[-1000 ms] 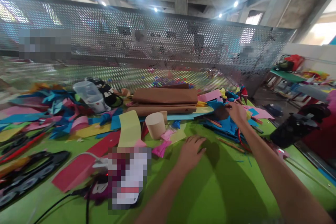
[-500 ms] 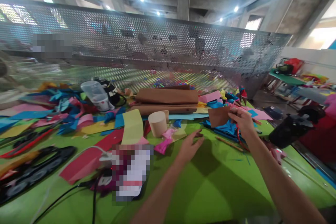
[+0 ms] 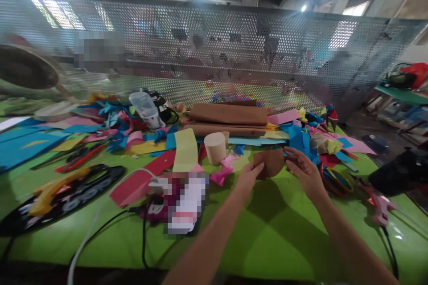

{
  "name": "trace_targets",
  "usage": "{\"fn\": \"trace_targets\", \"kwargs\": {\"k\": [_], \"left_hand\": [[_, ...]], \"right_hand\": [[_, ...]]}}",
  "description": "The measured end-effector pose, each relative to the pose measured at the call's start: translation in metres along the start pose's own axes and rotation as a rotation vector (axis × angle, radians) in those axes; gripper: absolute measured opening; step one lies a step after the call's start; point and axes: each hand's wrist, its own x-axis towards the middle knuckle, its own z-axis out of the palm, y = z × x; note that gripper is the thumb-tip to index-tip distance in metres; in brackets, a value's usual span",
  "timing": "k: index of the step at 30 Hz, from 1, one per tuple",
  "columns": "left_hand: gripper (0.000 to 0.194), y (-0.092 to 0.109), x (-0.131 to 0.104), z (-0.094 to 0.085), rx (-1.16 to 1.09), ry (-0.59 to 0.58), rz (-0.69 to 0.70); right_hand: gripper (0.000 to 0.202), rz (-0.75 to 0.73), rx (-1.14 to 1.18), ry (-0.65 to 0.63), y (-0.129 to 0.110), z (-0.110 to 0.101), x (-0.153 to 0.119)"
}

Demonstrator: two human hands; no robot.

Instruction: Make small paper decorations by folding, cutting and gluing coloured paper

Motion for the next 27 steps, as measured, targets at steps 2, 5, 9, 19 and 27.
{"fn": "trace_targets", "kwargs": {"k": [2,5,9,19,27], "left_hand": [[0.045,0.0,0.0,0.0,-0.007,-0.008,-0.011],[0.04,0.001,-0.002,0.001,0.006,-0.044,0.008],[0.037,0.004,-0.002,0.0,0.084,-0.062,0.048],[0.038,0.014,-0.006,-0.003,0.155,0.022,0.121],[0.041,0.016,-0.01,0.001,0.148,0.014,0.088]], "right_hand": [[0.052,-0.013,-0.008,-0.05,0.001,-0.005,-0.002],[0.058,-0.017,-0.03,-0.098,0.001,-0.009,-0.003],[0.048,0.001,-0.048,-0.153,-0.003,-0.009,-0.004],[0.032,0.072,0.013,-0.194,0.002,-0.009,-0.004],[0.023,-0.041,-0.15,-0.272,0.005,-0.004,-0.001]]}}
